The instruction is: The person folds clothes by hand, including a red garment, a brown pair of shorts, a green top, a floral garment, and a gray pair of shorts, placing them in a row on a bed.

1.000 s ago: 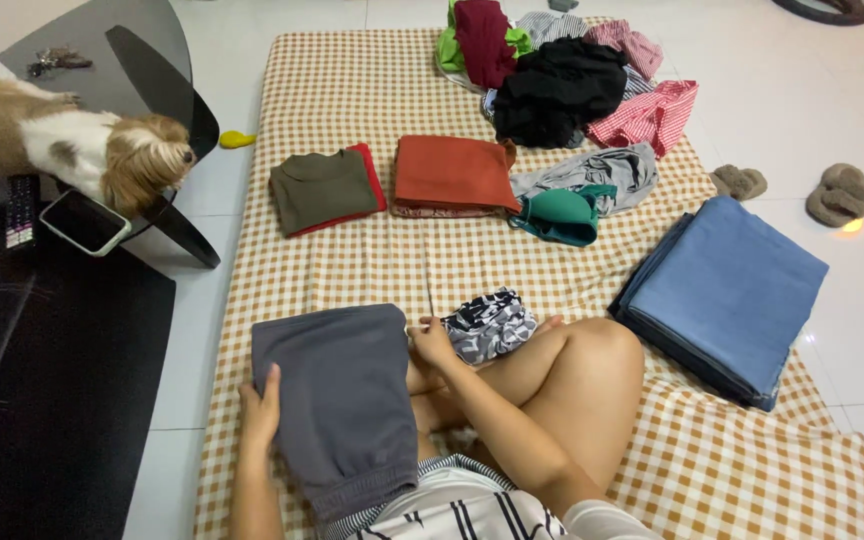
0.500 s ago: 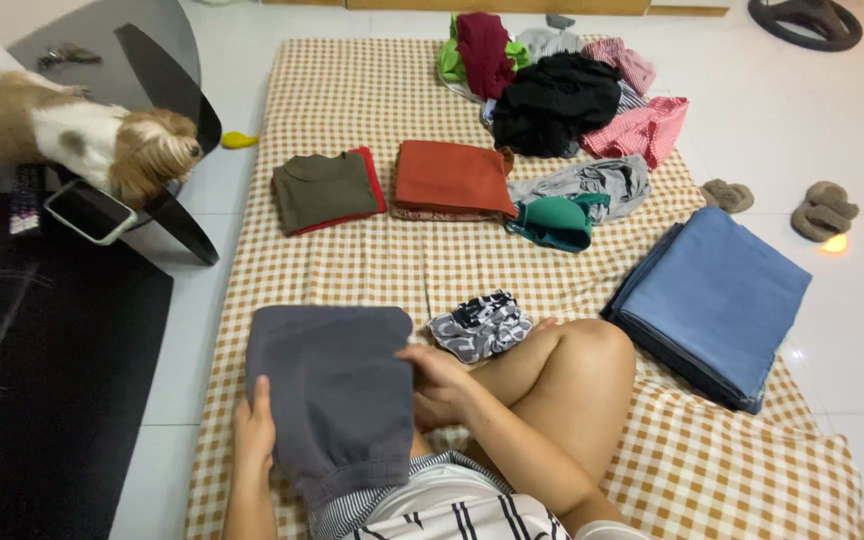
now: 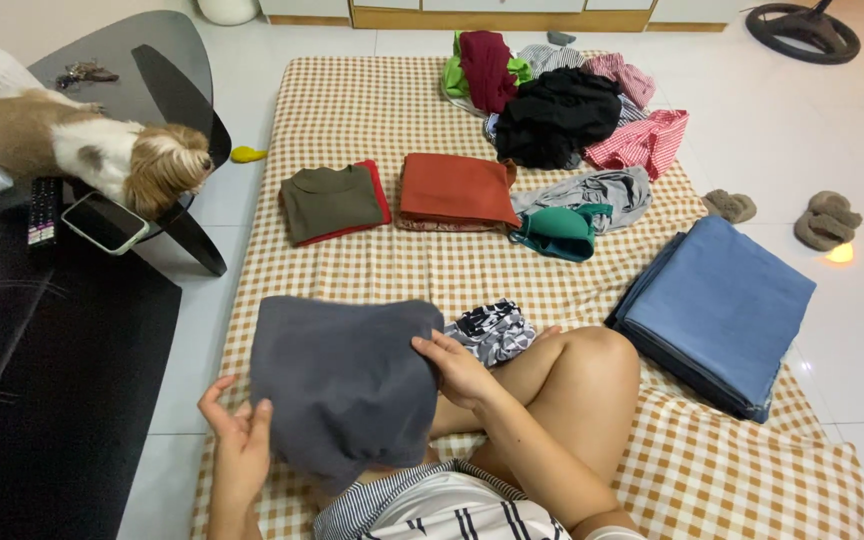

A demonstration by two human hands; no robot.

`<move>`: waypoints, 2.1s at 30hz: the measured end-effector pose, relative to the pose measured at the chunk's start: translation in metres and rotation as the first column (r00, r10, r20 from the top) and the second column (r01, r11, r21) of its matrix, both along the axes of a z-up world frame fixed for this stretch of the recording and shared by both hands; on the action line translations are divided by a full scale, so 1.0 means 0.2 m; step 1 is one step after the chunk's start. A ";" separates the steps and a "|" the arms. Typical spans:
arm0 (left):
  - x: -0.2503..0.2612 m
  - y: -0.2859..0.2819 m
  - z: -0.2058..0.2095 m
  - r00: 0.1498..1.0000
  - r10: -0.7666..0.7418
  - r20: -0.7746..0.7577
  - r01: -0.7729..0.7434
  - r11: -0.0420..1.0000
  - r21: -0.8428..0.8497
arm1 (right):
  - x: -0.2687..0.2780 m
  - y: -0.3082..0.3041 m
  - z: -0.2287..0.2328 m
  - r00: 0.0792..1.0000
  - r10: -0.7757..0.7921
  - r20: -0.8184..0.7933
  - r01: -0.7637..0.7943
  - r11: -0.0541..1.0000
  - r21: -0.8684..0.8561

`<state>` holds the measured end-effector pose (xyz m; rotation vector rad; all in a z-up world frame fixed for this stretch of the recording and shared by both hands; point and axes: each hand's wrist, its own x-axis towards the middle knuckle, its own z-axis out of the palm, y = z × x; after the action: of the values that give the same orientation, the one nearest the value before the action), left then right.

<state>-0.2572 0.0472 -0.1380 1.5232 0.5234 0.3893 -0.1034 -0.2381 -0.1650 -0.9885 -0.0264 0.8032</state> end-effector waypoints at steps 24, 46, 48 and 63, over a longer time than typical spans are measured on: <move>-0.08 0.04 -0.66 0.970 0.179 -0.165 -0.027 0.752 0.659 | -0.36 0.35 -0.25 0.314 0.454 0.834 0.173 0.836 -0.521; -0.14 -0.12 -0.54 0.893 0.146 -0.425 0.051 0.907 0.418 | -0.46 0.35 -0.18 -0.192 0.396 0.898 -0.104 0.901 -0.420; -0.13 -0.11 -0.59 0.955 0.122 -0.272 -0.044 0.960 0.276 | -0.45 0.34 -0.15 -0.078 0.403 0.912 -0.130 0.903 -0.410; -0.12 -0.15 -0.55 0.980 -0.115 -0.161 0.153 0.956 0.249 | -0.33 0.52 -0.18 0.432 0.424 0.796 0.098 0.855 -0.509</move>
<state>-0.2818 0.0180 -0.2487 1.8408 0.4923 0.2484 -0.1690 -0.1332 -0.2006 -1.8665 -0.9317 0.3540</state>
